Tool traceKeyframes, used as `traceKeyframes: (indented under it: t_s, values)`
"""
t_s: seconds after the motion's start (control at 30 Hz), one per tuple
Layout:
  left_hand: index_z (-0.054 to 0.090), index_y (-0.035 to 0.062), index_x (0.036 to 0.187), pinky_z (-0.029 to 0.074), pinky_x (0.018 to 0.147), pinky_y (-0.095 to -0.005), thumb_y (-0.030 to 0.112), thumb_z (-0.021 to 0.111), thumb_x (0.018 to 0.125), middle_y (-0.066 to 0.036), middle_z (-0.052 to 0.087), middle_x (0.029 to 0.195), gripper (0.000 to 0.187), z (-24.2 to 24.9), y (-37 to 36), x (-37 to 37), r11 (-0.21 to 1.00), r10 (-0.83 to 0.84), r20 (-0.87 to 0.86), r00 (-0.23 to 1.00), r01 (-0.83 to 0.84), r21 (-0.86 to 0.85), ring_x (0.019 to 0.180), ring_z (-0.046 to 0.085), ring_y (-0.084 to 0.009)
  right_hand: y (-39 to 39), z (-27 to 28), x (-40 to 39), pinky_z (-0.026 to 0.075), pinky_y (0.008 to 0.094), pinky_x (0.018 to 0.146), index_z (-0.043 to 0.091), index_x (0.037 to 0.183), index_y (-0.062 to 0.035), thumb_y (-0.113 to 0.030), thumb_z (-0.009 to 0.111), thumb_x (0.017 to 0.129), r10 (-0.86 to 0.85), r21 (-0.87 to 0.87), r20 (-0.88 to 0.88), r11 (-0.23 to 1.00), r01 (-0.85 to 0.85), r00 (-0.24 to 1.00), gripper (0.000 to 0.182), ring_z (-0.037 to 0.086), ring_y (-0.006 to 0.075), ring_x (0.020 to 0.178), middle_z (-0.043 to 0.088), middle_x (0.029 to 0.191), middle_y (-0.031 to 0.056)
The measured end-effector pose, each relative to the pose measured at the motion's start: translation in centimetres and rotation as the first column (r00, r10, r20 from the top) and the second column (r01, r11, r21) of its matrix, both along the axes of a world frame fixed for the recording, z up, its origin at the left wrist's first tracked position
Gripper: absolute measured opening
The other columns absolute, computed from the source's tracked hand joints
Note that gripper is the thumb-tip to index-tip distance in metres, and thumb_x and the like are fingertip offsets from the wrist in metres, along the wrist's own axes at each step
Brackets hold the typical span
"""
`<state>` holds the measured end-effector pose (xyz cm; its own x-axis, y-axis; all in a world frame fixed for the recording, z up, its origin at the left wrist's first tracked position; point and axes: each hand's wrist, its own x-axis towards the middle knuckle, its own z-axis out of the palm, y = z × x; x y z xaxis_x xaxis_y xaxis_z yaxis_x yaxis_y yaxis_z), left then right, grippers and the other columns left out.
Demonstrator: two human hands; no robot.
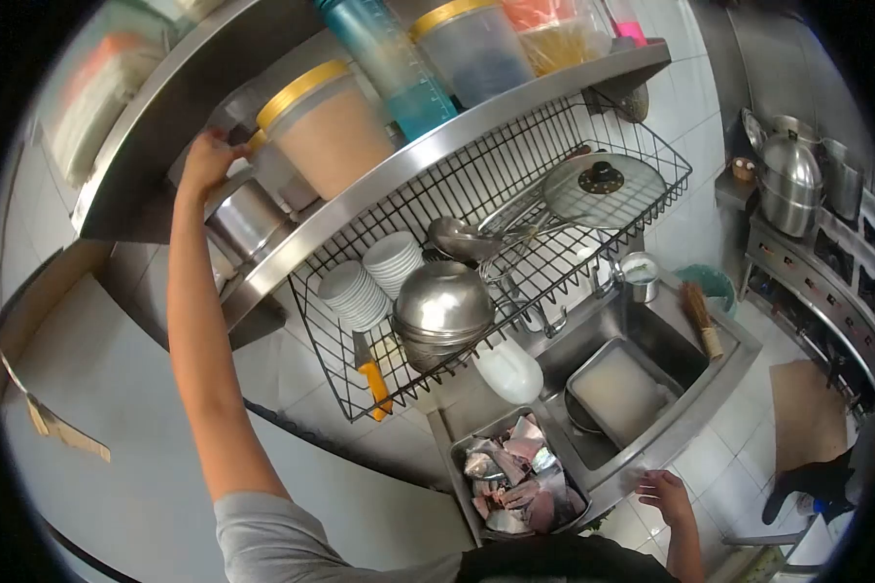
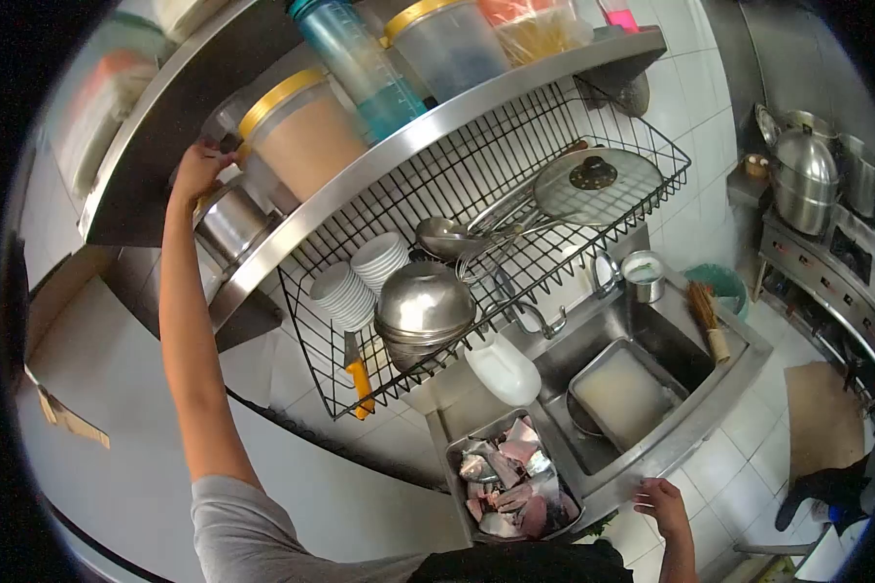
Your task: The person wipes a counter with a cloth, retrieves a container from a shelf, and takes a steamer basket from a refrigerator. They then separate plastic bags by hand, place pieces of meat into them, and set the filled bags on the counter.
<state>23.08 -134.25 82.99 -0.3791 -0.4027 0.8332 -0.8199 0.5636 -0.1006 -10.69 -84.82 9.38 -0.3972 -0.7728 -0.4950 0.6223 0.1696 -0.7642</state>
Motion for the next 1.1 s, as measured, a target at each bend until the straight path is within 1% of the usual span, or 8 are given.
traceKeyframes:
  t_s: [0.07, 0.27, 0.37, 0.43, 0.77, 0.9, 1.03, 1.1]
  values:
    - [0.066, -0.0097, 0.105, 0.054, 0.067, -0.0323, 0.024, 0.084, 0.072, -0.012, 0.070, 0.082, 0.051, -0.1, -1.3, 0.2, 0.994, 0.047, 0.073, 0.996, -0.039, -0.106, 0.066, 0.062, -0.0128, -0.2, 1.2, 0.3, 0.059, 0.0372, 0.075, 0.060, 0.112, -0.0033, -0.022, 0.061, 0.096, 0.009, -0.027, -0.002, 1.000, -0.009, 1.000, 0.025, 0.069, 0.0255, 0.089, 0.068, 0.105, 0.0158]
    - [0.064, -0.0064, 0.088, 0.053, 0.052, -0.0289, 0.017, 0.080, 0.082, -0.012, 0.066, 0.078, 0.029, 1.8, -4.4, -1.6, 0.708, -0.165, -0.243, 0.956, 0.286, 0.645, 0.061, 0.064, -0.0190, 1.2, 2.6, 1.6, 0.058, 0.0374, 0.078, 0.059, 0.116, -0.0005, -0.028, 0.058, 0.098, -0.030, 0.004, -0.062, 1.000, 0.031, 0.998, 0.033, 0.069, 0.0258, 0.090, 0.069, 0.106, 0.0164]
    - [0.067, -0.0056, 0.088, 0.057, 0.051, -0.0331, 0.011, 0.071, 0.084, -0.010, 0.060, 0.070, 0.018, 3.1, -7.6, -2.2, 0.901, -0.316, 0.407, 0.857, 0.138, 0.411, 0.063, 0.067, -0.0244, 2.2, 1.4, 2.4, 0.058, 0.0378, 0.078, 0.060, 0.116, -0.0005, -0.030, 0.060, 0.098, -0.048, -0.001, -0.051, 0.999, 0.048, 0.998, 0.035, 0.069, 0.0265, 0.091, 0.069, 0.106, 0.0167]
    - [0.066, -0.0089, 0.089, 0.062, 0.059, -0.0370, 0.007, 0.067, 0.084, -0.013, 0.063, 0.074, 0.016, 2.9, -3.2, -6.1, 0.705, -0.052, -0.204, 0.978, 0.180, 0.686, 0.068, 0.070, -0.0266, 2.3, 2.1, 3.1, 0.058, 0.0380, 0.078, 0.060, 0.115, -0.0005, -0.031, 0.060, 0.098, -0.053, 0.006, -0.060, 0.999, 0.053, 0.997, 0.036, 0.069, 0.0266, 0.091, 0.069, 0.106, 0.0167]
    - [0.064, -0.0029, 0.109, 0.062, 0.079, -0.0463, 0.020, 0.063, 0.093, -0.017, 0.067, 0.115, 0.028, 2.6, -4.0, -7.1, 0.484, -0.256, -0.256, 0.932, 0.352, 0.801, 0.102, 0.068, -0.0294, 0.4, 4.6, 3.1, 0.056, 0.0385, 0.080, 0.060, 0.115, -0.0018, -0.033, 0.062, 0.097, -0.014, -0.038, -0.163, 0.999, 0.007, 0.987, 0.036, 0.069, 0.0252, 0.094, 0.068, 0.107, 0.0138]
    - [0.062, 0.0057, 0.125, 0.055, 0.083, -0.0399, 0.034, 0.061, 0.096, -0.010, 0.064, 0.123, 0.040, 1.9, 3.6, -6.7, 0.824, -0.082, -0.053, 0.995, 0.098, 0.558, 0.110, 0.061, -0.0245, -1.7, 7.5, 1.5, 0.055, 0.0375, 0.080, 0.061, 0.114, -0.0039, -0.028, 0.062, 0.096, 0.011, -0.091, -0.241, 0.995, -0.034, 0.970, 0.030, 0.068, 0.0233, 0.093, 0.069, 0.108, 0.0114]
    - [0.049, 0.0124, 0.143, 0.051, 0.094, -0.0396, 0.056, 0.065, 0.088, -0.011, 0.063, 0.129, 0.072, -1.1, 7.1, -8.1, 0.730, -0.675, 0.170, 0.718, 0.616, 0.296, 0.121, 0.059, -0.0258, -4.8, 12.8, -0.2, 0.053, 0.0370, 0.082, 0.062, 0.113, -0.0043, -0.029, 0.065, 0.095, 0.026, -0.163, -0.359, 0.982, -0.090, 0.933, 0.031, 0.067, 0.0218, 0.095, 0.069, 0.107, 0.0099]
    - [0.047, -0.0016, 0.139, 0.041, 0.106, -0.0435, 0.059, 0.067, 0.083, -0.030, 0.054, 0.135, 0.085, -2.8, 12.2, -9.5, 0.934, -0.357, 0.409, 0.840, 0.331, 0.135, 0.127, 0.051, -0.0422, -7.1, 15.4, -0.9, 0.053, 0.0358, 0.082, 0.062, 0.114, -0.0041, -0.028, 0.064, 0.096, 0.053, -0.180, -0.400, 0.974, -0.135, 0.915, 0.030, 0.067, 0.0205, 0.096, 0.069, 0.108, 0.0094]
